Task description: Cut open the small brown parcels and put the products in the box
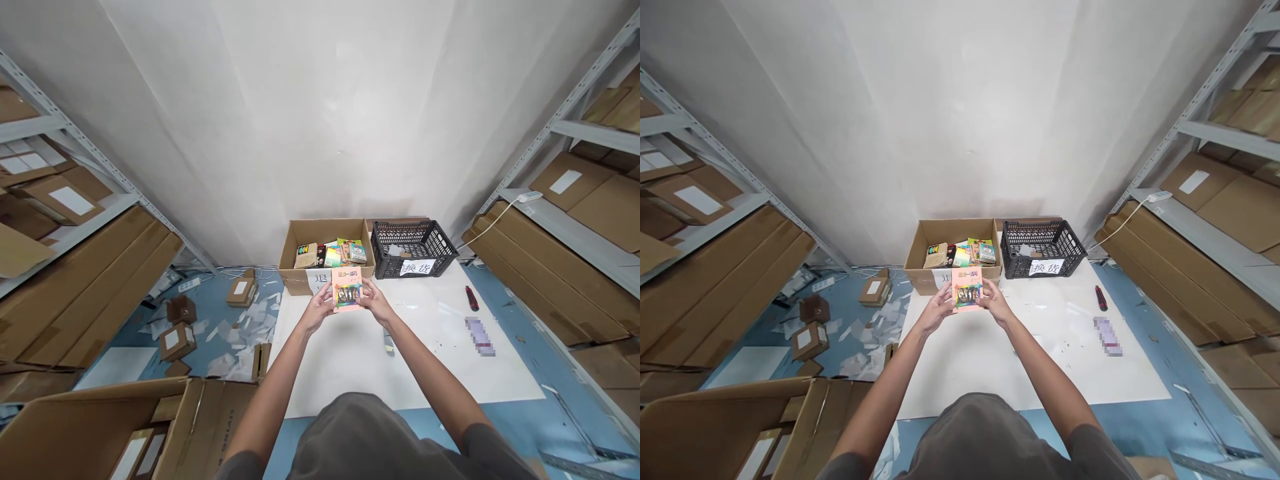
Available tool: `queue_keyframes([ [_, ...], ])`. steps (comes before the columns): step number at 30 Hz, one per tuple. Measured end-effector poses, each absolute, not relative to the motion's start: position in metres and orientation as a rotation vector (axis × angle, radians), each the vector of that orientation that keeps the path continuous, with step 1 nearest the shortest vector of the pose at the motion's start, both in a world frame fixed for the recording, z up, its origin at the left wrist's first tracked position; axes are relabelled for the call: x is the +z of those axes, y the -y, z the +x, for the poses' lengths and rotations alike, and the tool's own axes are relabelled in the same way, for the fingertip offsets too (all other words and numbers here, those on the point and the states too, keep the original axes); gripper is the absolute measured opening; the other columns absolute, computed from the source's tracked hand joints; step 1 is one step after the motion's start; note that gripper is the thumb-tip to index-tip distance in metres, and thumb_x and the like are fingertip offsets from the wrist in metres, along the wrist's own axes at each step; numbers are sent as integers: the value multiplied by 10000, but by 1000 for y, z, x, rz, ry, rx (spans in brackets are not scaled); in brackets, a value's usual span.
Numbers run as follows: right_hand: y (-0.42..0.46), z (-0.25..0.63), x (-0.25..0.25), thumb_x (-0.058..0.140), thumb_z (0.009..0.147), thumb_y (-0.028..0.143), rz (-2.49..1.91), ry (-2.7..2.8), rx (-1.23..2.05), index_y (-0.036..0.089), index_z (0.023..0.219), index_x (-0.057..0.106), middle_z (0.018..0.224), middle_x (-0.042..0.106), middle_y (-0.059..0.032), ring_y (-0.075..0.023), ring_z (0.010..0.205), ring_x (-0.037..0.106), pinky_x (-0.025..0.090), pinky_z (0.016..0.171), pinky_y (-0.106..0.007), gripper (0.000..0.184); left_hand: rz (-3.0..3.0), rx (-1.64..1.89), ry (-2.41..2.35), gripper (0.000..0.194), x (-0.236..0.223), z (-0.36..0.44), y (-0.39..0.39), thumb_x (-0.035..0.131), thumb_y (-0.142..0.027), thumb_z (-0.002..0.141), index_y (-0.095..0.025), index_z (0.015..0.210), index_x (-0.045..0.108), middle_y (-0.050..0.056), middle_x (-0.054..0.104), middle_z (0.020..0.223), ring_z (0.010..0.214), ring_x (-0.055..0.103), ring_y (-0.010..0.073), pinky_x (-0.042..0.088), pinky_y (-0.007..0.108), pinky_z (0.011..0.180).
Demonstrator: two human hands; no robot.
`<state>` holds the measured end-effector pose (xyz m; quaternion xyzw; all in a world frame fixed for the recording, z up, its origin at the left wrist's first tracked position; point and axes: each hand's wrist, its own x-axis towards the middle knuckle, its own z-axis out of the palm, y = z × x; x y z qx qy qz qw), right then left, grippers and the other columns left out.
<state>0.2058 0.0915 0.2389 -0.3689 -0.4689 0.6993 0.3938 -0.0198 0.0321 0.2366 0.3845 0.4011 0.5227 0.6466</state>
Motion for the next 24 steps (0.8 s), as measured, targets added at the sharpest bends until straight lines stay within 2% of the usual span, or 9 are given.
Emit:
queue_keyframes([
  [8, -138, 190, 222, 883, 630, 308, -1048, 1104, 1770, 320, 1456, 536, 1146, 773, -57, -245, 887, 749, 579, 704, -321, 896, 802, 1116, -973, 965, 211, -43, -92, 869, -335, 740, -323, 1586, 404, 119, 632, 1383, 1054, 697, 218, 591, 347, 855],
  [13, -222, 183, 208, 871, 612, 262, -1026, 1099, 1788, 298, 1431, 555, 1071, 781, -39, -238, 919, 742, 592, 743, -326, 878, 775, 1147, -1044, 924, 206, -42, -165, 840, -293, 743, -330, 1571, 431, 97, 651, 1343, 1027, 695, 199, 582, 325, 841],
  [18, -312, 167, 188, 838, 636, 232, -1040, 1101, 1831, 266, 1443, 530, 1020, 768, -27, -205, 856, 732, 601, 737, -325, 864, 739, 1177, -1198, 937, 199, -40, -245, 813, -229, 727, -296, 1576, 422, 89, 673, 1269, 936, 687, 154, 554, 278, 793],
  [21, -348, 163, 179, 787, 685, 261, -1179, 1103, 1685, 248, 1461, 508, 1061, 744, -37, -204, 871, 722, 609, 789, -366, 824, 731, 1220, -1376, 893, 197, -38, -284, 799, -221, 738, -271, 1558, 449, 113, 660, 1308, 941, 673, 151, 538, 288, 826],
  [24, -358, 170, 169, 720, 723, 272, -1378, 1144, 1368, 216, 1404, 563, 1143, 712, -68, -207, 965, 697, 577, 937, -409, 701, 782, 1308, -1635, 804, 193, -41, -295, 795, -251, 762, -227, 1514, 511, 145, 639, 1358, 1022, 662, 185, 527, 338, 925],
])
